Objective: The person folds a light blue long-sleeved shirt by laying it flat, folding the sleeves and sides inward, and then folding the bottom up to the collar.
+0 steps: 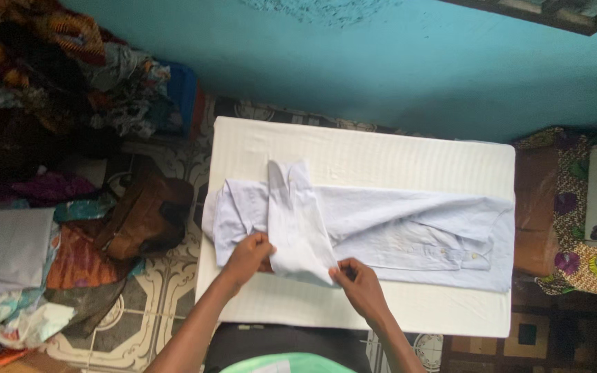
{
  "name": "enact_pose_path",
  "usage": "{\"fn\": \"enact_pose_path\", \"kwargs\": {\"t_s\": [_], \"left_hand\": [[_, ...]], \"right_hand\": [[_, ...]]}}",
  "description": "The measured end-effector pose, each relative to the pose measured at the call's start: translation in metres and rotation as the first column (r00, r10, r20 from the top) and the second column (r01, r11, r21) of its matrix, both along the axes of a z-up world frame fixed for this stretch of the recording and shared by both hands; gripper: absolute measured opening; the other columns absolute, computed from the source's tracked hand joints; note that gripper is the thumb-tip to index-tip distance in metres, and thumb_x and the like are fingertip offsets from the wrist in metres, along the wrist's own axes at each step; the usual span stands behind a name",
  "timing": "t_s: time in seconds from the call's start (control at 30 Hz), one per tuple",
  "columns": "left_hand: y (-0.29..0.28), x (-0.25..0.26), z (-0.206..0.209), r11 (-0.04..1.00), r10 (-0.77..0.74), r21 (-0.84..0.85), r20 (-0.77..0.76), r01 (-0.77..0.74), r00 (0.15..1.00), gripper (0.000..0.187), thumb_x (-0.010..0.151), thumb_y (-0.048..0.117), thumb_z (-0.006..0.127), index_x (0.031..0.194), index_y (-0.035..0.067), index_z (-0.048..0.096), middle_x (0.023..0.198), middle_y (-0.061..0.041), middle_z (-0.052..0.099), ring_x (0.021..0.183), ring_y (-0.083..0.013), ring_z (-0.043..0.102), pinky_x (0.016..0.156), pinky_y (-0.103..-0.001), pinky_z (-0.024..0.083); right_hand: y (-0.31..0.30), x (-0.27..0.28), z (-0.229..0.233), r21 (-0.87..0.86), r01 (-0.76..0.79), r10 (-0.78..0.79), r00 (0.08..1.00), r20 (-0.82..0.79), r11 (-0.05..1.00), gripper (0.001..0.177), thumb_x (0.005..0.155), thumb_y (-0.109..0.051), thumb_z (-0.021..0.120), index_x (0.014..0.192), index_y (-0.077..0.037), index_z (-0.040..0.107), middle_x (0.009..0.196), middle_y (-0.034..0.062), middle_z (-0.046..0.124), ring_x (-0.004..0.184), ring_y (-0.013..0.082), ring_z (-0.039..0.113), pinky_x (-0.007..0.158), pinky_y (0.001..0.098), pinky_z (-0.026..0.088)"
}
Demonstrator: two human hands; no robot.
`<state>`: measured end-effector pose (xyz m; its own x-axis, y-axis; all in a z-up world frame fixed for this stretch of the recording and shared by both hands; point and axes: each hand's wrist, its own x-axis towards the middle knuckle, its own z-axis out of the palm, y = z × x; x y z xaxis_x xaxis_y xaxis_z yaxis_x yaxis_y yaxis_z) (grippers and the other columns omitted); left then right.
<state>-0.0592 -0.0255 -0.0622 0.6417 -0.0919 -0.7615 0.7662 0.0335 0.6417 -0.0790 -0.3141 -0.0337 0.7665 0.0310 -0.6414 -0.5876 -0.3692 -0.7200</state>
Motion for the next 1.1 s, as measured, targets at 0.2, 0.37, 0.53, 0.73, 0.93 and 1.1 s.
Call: {"fn": "enact_pose_path", "kwargs": {"t_s": [0.2, 0.37, 0.53, 0.73, 0.93, 1.1], "left_hand": [[-0.023, -0.063, -0.012, 0.960, -0.054, 0.276, -0.010, 0.055, 0.998, 0.046, 0.085, 0.041, 0.074, 0.113, 0.006, 0.063, 0.091, -0.008, 0.076, 0.076, -0.0158, 0.073, 0.070, -0.032, 0.058], [-0.041, -0.049, -0.018, 0.844, 0.032, 0.522, 0.177, -0.122, 0.984, 0.051, 0.086, 0.047, 0.077, 0.103, -0.001, 0.070, 0.080, -0.008, 0.074, 0.072, -0.0174, 0.067, 0.068, -0.032, 0.053], [-0.053, -0.046, -0.009, 0.871, 0.080, 0.471, 0.148, -0.141, 0.986, 0.044, 0.088, 0.043, 0.073, 0.100, 0.001, 0.072, 0.083, -0.008, 0.072, 0.072, -0.0158, 0.064, 0.067, -0.033, 0.051], [-0.067, -0.110, 0.000, 0.806, 0.007, 0.577, 0.205, -0.127, 0.979, 0.037, 0.087, 0.037, 0.077, 0.102, 0.005, 0.067, 0.088, -0.010, 0.067, 0.081, -0.0218, 0.064, 0.072, -0.037, 0.052], [-0.112, -0.136, 0.028, 0.387, -0.152, 0.871, 0.384, -0.303, 0.911, 0.025, 0.083, 0.022, 0.076, 0.101, 0.009, 0.064, 0.096, -0.017, 0.063, 0.086, -0.0363, 0.065, 0.068, -0.048, 0.053], [-0.115, -0.096, 0.013, 0.604, -0.248, 0.758, 0.470, -0.244, 0.847, 0.014, 0.092, 0.022, 0.072, 0.098, 0.013, 0.064, 0.097, -0.013, 0.067, 0.091, -0.0359, 0.067, 0.076, -0.047, 0.053]], "right_hand": [[-0.030, -0.032, -0.008, -0.409, -0.319, 0.380, 0.922, 0.075, 0.855, 0.034, 0.087, -0.035, 0.076, 0.107, -0.007, 0.074, 0.091, 0.0099, 0.076, 0.085, 0.0252, 0.071, 0.076, 0.0374, 0.054], [-0.003, 0.010, -0.016, -0.217, -0.115, 0.167, 0.957, 0.238, 0.969, 0.036, 0.088, -0.033, 0.074, 0.104, -0.002, 0.067, 0.093, 0.0105, 0.075, 0.084, 0.0223, 0.073, 0.073, 0.0361, 0.056], [0.009, 0.018, -0.025, -0.116, -0.156, 0.177, 0.962, 0.206, 0.981, 0.036, 0.084, -0.028, 0.079, 0.107, -0.001, 0.069, 0.082, 0.0096, 0.071, 0.073, 0.0204, 0.065, 0.067, 0.0356, 0.052], [-0.027, -0.020, -0.004, -0.161, -0.359, 0.379, 0.919, 0.111, 0.919, 0.034, 0.084, -0.026, 0.078, 0.107, -0.003, 0.067, 0.077, 0.0100, 0.069, 0.066, 0.0209, 0.063, 0.064, 0.0342, 0.051], [-0.037, -0.049, -0.006, -0.300, -0.345, 0.454, 0.747, 0.486, 0.889, 0.021, 0.088, -0.018, 0.073, 0.098, 0.000, 0.069, 0.088, 0.0156, 0.070, 0.076, 0.0253, 0.066, 0.069, 0.0381, 0.052], [-0.007, -0.029, -0.034, -0.052, -0.385, 0.376, 0.850, 0.370, 0.921, 0.024, 0.094, -0.016, 0.064, 0.113, -0.002, 0.072, 0.094, 0.0110, 0.076, 0.080, 0.0202, 0.071, 0.075, 0.0330, 0.056]]}}
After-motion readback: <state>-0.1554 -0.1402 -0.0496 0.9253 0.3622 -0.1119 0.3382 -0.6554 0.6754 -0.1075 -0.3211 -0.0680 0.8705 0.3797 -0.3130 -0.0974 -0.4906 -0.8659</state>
